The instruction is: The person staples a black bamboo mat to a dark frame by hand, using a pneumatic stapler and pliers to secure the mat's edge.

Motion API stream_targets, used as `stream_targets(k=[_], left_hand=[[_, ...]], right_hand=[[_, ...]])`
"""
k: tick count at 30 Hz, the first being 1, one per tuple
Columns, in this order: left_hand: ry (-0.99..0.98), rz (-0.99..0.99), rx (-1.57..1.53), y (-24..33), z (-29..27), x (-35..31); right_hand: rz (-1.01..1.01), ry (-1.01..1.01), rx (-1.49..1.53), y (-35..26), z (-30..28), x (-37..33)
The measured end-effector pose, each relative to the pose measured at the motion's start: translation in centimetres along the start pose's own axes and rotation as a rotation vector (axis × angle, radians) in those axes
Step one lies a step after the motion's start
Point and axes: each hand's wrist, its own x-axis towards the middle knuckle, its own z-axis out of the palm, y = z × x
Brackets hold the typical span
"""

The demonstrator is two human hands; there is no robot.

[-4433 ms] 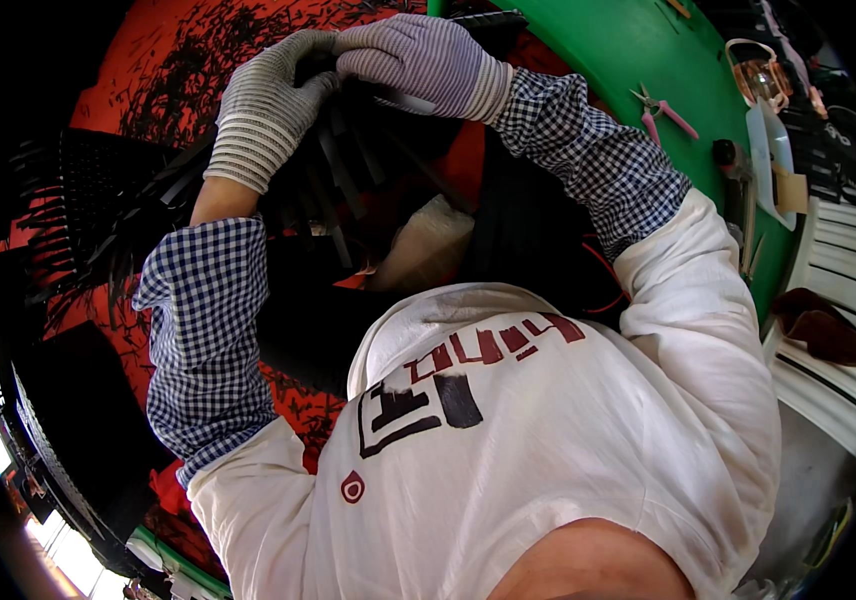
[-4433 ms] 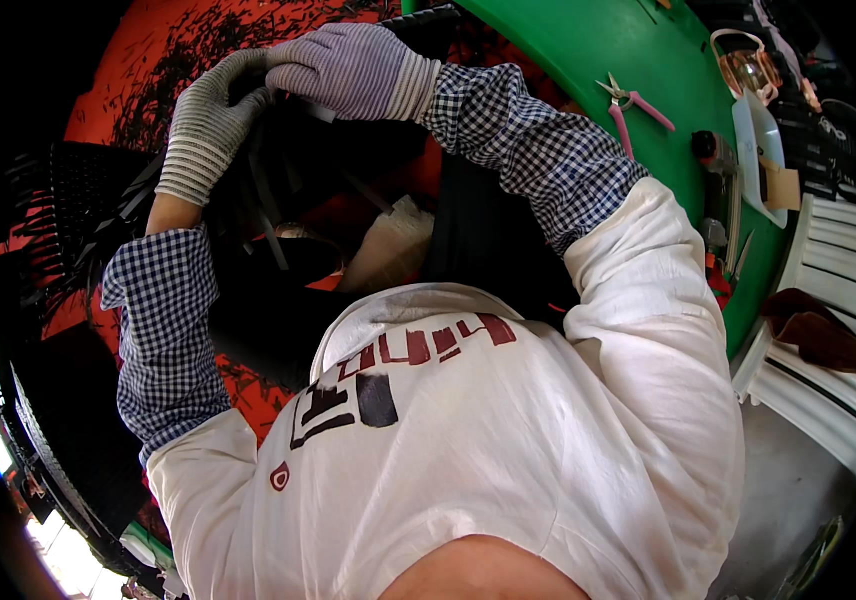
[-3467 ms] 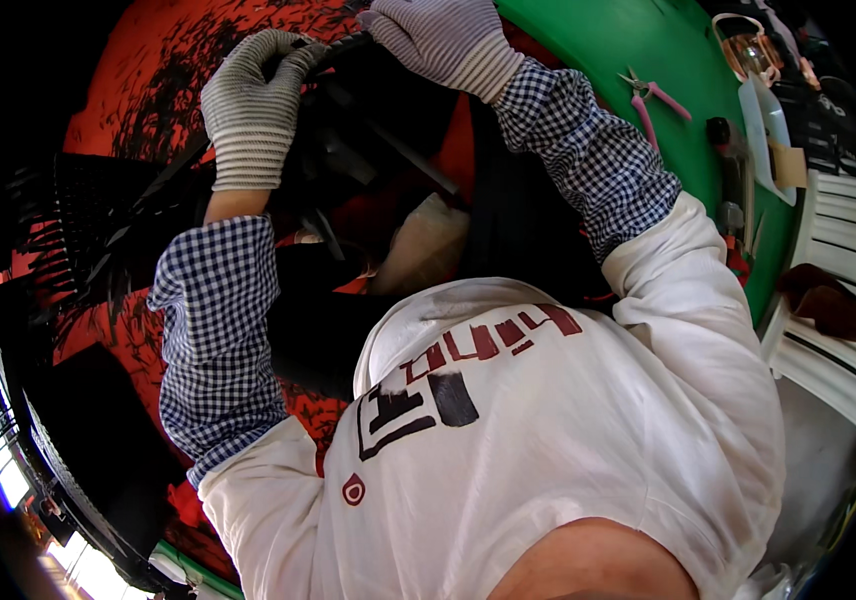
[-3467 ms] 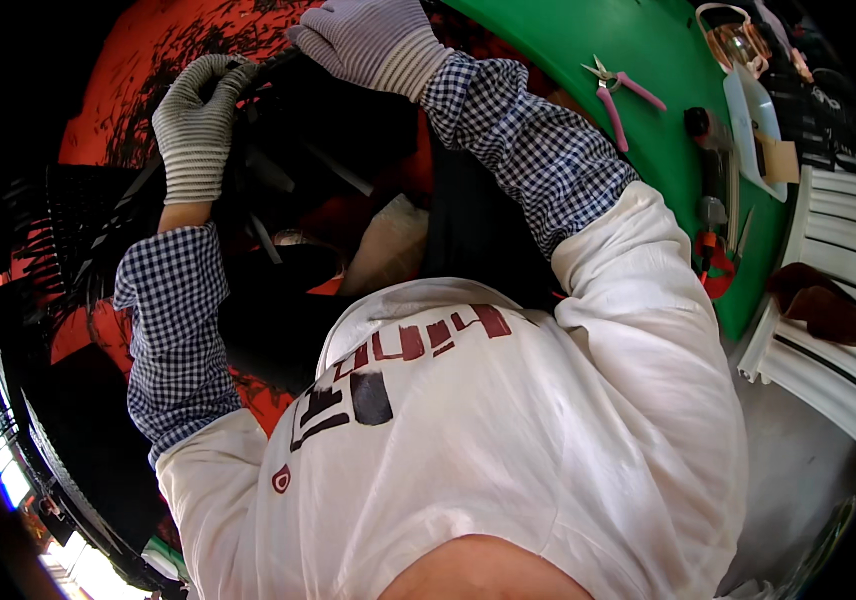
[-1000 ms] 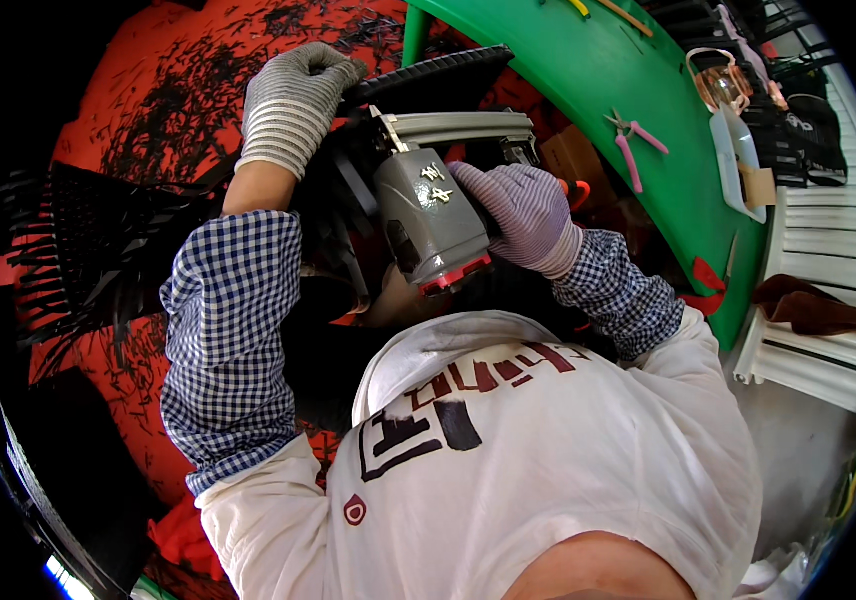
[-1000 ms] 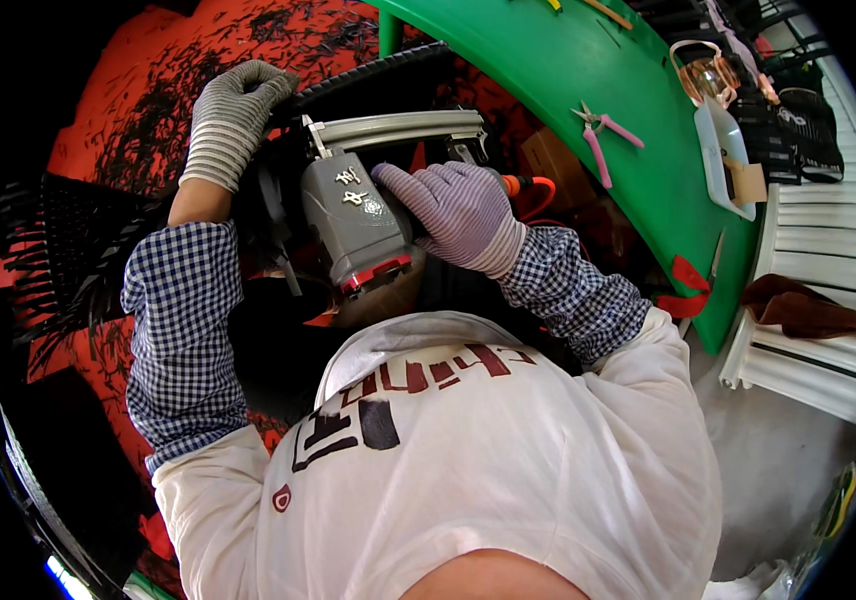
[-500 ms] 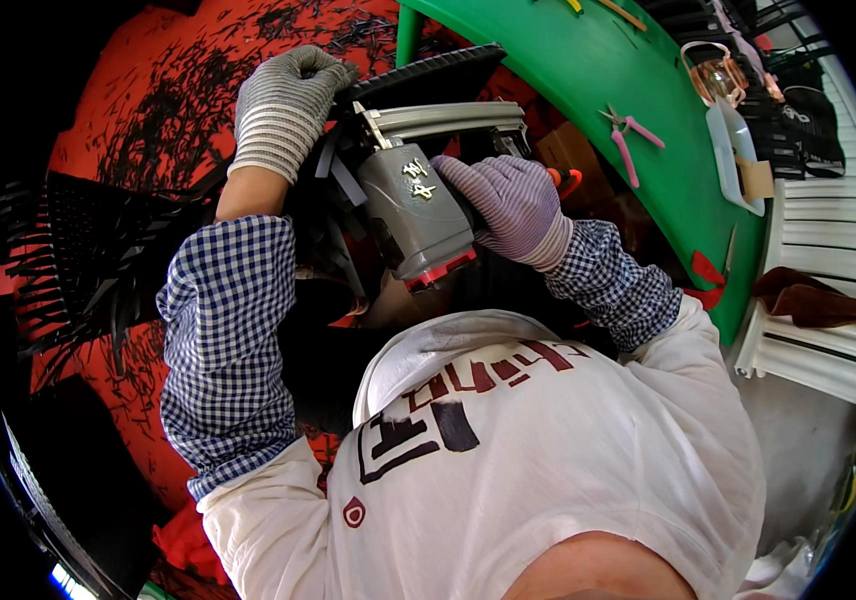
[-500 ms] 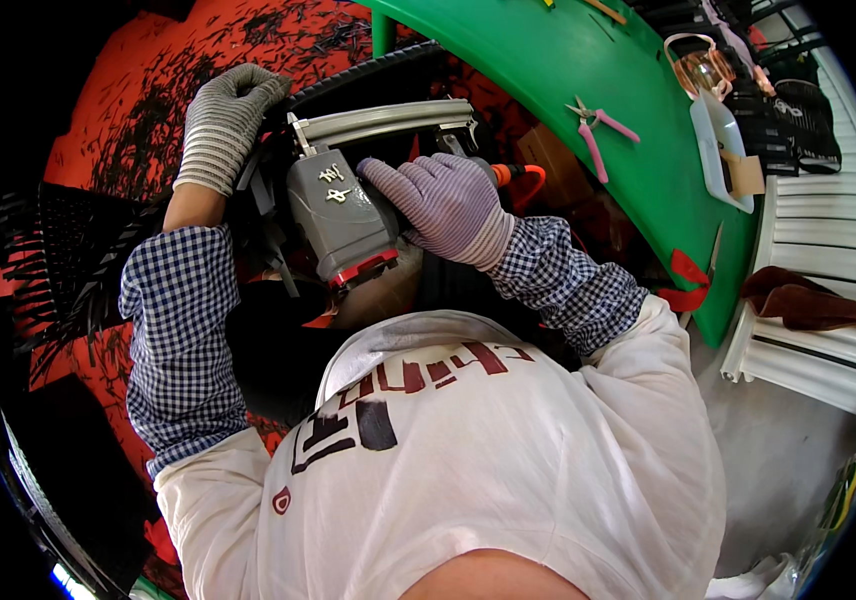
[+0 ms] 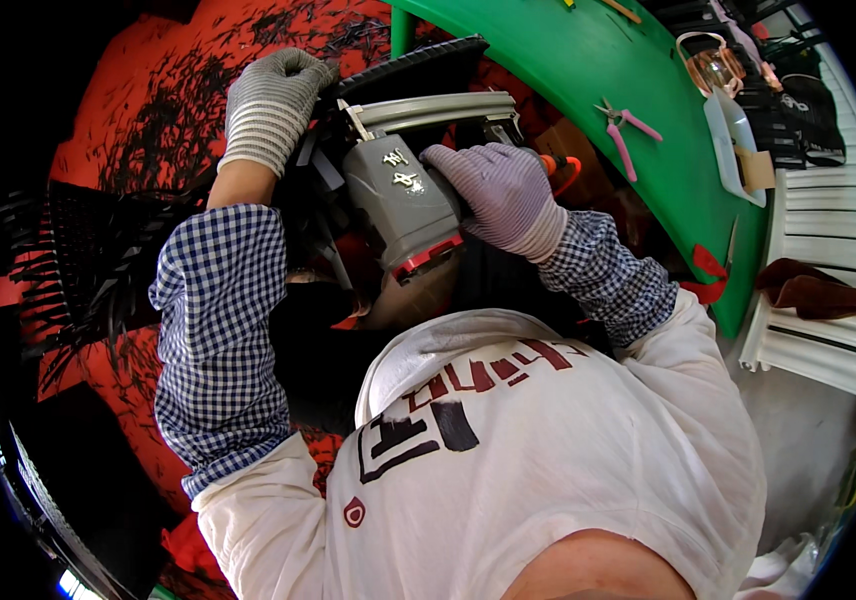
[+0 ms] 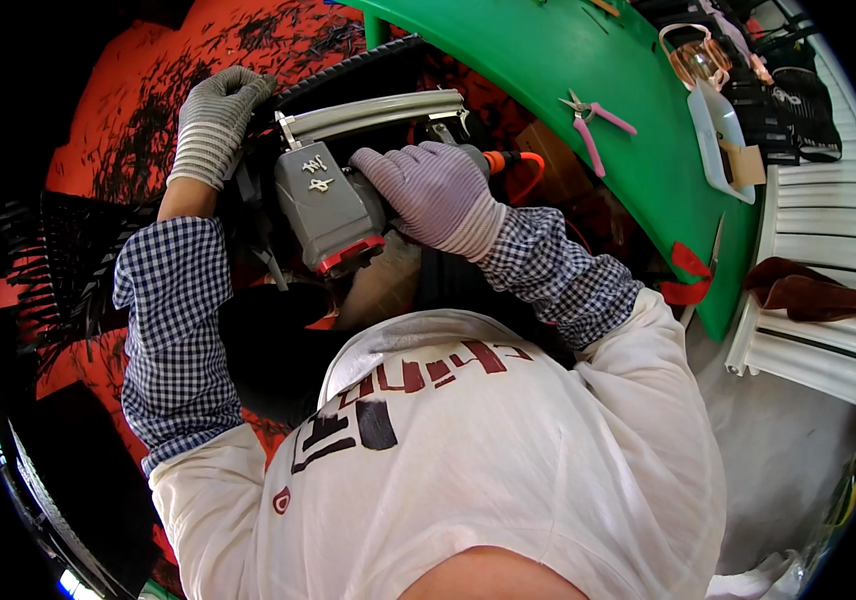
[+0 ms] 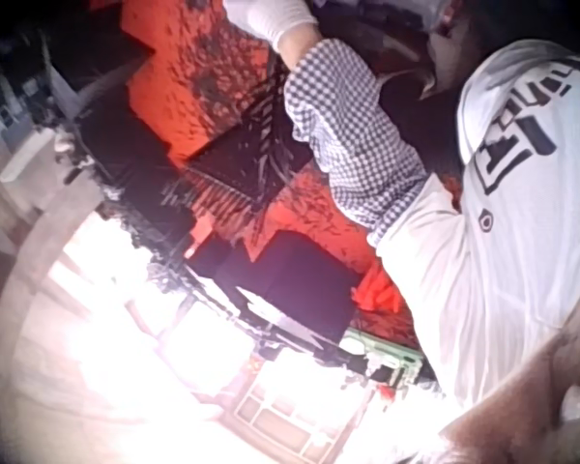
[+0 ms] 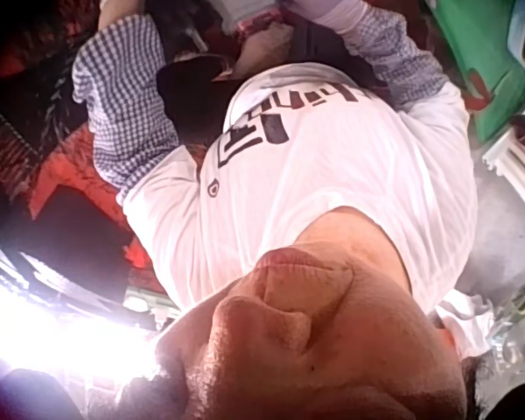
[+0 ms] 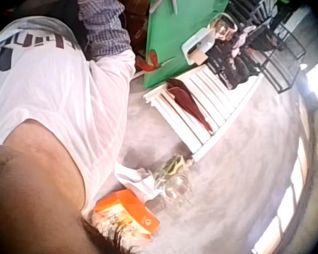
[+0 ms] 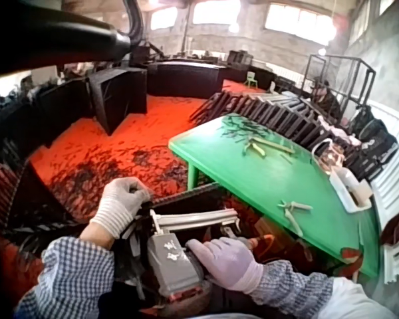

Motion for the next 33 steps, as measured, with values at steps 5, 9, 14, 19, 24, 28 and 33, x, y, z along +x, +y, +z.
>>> stream_targets(k=[5,9,14,19,24,28,33], left_hand=[[0.018,-0.075,-0.009,-0.1,-2.1,-1.8],[-0.003,-0.005,-0.073,0.3,-1.1,-1.8],[-0.016,0.119,0.278,0.8,-3.0,-3.9],[-0.013,0.04,0.282,-1.1,-2.9,-5.8],[-0.036,-0.014,0.151,-1.3,-3.0,-5.5],[0.008,0.106,0.025,-0.7,-2.9,-5.0],[0.026,0.073,-0.046,-1.8,-3.1,-5.0]], right_hand=[[0.065,0.151,0.124,2.1,-4.3,-1.4],[0.671,0.141,-0.098,8.3,-8.4,-7.2],[1.348,-0.28,-0.629,18.0,-13.1,-14.4],[1.622,-0.443,-0.685,25.2,-13.7,-22.4],[1.389,-0.374,-0.817,25.7,-12.3,-20.4],[0.822,-0.319,-0.465,26.2,-9.3,-16.7],[0.726,-0.482,-0.453,24.6,-6.0,-12.5]])
